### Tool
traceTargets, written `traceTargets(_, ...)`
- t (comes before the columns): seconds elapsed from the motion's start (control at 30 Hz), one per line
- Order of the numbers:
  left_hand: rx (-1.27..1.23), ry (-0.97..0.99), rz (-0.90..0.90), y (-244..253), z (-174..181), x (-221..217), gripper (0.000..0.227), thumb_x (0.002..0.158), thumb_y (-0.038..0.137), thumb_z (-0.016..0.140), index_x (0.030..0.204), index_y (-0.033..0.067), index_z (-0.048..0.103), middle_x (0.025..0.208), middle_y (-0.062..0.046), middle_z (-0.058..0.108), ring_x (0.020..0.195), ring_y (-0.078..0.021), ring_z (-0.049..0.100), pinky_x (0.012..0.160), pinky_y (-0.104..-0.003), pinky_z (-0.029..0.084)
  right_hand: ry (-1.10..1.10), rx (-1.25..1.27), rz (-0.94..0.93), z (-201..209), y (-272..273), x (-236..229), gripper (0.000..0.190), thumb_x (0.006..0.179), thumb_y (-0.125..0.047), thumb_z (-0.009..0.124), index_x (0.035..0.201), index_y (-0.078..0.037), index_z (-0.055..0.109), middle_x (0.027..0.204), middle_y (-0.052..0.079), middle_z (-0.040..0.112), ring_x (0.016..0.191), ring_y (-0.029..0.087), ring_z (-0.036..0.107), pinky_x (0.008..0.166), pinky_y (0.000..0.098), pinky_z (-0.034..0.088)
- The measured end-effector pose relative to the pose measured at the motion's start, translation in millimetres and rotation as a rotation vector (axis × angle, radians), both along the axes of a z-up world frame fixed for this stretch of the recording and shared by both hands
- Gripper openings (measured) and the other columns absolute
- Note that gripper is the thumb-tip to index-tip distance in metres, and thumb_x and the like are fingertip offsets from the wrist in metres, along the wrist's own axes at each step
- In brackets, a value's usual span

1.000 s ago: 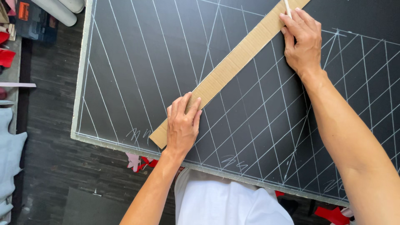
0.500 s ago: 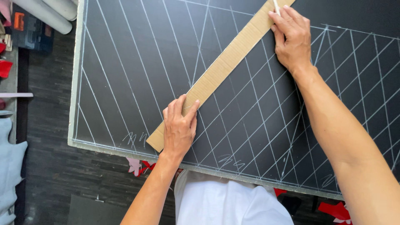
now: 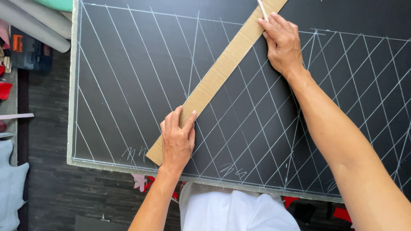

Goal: The person uses a long cardboard ruler and a white marker to draw straight lines on a large black surface. They repeatedly reposition the ruler and draw lines in various directions, creating a grid-like pattern.

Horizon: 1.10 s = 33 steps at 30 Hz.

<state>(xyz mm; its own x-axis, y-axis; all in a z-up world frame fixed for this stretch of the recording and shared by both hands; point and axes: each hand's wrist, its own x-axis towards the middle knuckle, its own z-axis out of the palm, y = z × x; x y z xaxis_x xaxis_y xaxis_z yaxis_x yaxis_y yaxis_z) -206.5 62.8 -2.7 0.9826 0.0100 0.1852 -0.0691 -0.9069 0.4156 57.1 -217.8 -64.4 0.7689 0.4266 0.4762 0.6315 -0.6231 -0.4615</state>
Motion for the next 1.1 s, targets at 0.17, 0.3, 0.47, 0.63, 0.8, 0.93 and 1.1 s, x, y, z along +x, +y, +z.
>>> traceTargets(0.17,0.004,-0.002,0.002,-2,0,2,0.044,0.086,0.004,0.072,0.128,0.011,0.071,0.138,-0.02,0.055,0.124,-0.0357,0.054,0.1,-0.049,0.043,-0.035,-0.009,-0.012,1,-1,1,0.032,0.108,-0.001,0.064,0.139,-0.006,0.069,0.138,0.016,0.07,0.139,0.033,0.056,0.112,0.0451,0.04)
traceTargets(0.3,0.03,0.014,0.002,-3,6,4,0.04,0.085,0.005,0.07,0.125,0.0081,0.071,0.137,-0.019,0.055,0.124,-0.0365,0.053,0.1,-0.05,0.042,-0.072,-0.009,-0.021,2,1,1,0.03,0.104,-0.001,0.066,0.133,-0.006,0.07,0.132,0.016,0.071,0.135,0.032,0.058,0.107,0.0446,0.042)
traceTargets(0.47,0.223,-0.003,-0.152,-16,7,34,0.02,0.092,0.012,0.062,0.104,-0.003,0.066,0.142,-0.021,0.056,0.132,-0.0371,0.055,0.109,-0.046,0.046,-0.068,-0.007,-0.077,-1,2,3,0.033,0.099,-0.005,0.066,0.131,-0.01,0.071,0.131,0.015,0.07,0.132,0.03,0.059,0.107,0.0438,0.043)
traceTargets(0.63,0.441,0.273,-0.156,-45,1,75,0.038,0.105,0.029,0.055,0.128,0.0,0.065,0.1,-0.015,0.061,0.102,-0.0306,0.063,0.086,-0.038,0.054,-0.009,-0.002,-0.112,-1,4,3,0.035,0.101,-0.009,0.063,0.135,-0.014,0.069,0.134,0.013,0.069,0.135,0.027,0.058,0.109,0.0427,0.043)
traceTargets(0.8,0.557,0.149,-0.145,-60,-6,95,0.052,0.103,0.041,0.053,0.131,-0.0024,0.061,0.102,-0.012,0.06,0.1,-0.0263,0.062,0.083,-0.037,0.056,0.016,0.003,-0.114,0,6,-1,0.035,0.101,-0.011,0.063,0.136,-0.014,0.067,0.134,0.011,0.069,0.136,0.027,0.058,0.109,0.0428,0.043)
traceTargets(0.93,0.54,-0.166,-0.167,-71,-12,109,0.052,0.101,0.044,0.051,0.116,-0.0045,0.06,0.128,-0.013,0.062,0.12,-0.0251,0.062,0.092,-0.034,0.056,0.011,0.028,-0.126,1,4,-1,0.033,0.102,-0.012,0.064,0.134,-0.015,0.067,0.134,0.01,0.07,0.136,0.026,0.058,0.109,0.0419,0.043)
traceTargets(1.1,0.56,0.271,-0.124,-90,-13,121,0.065,0.102,0.058,0.05,0.14,0.0043,0.052,0.122,-0.016,0.059,0.115,-0.0298,0.06,0.09,-0.047,0.057,0.038,0.04,-0.124,-3,7,1,0.034,0.1,-0.011,0.064,0.134,-0.014,0.068,0.133,0.011,0.07,0.135,0.027,0.058,0.107,0.0421,0.043)
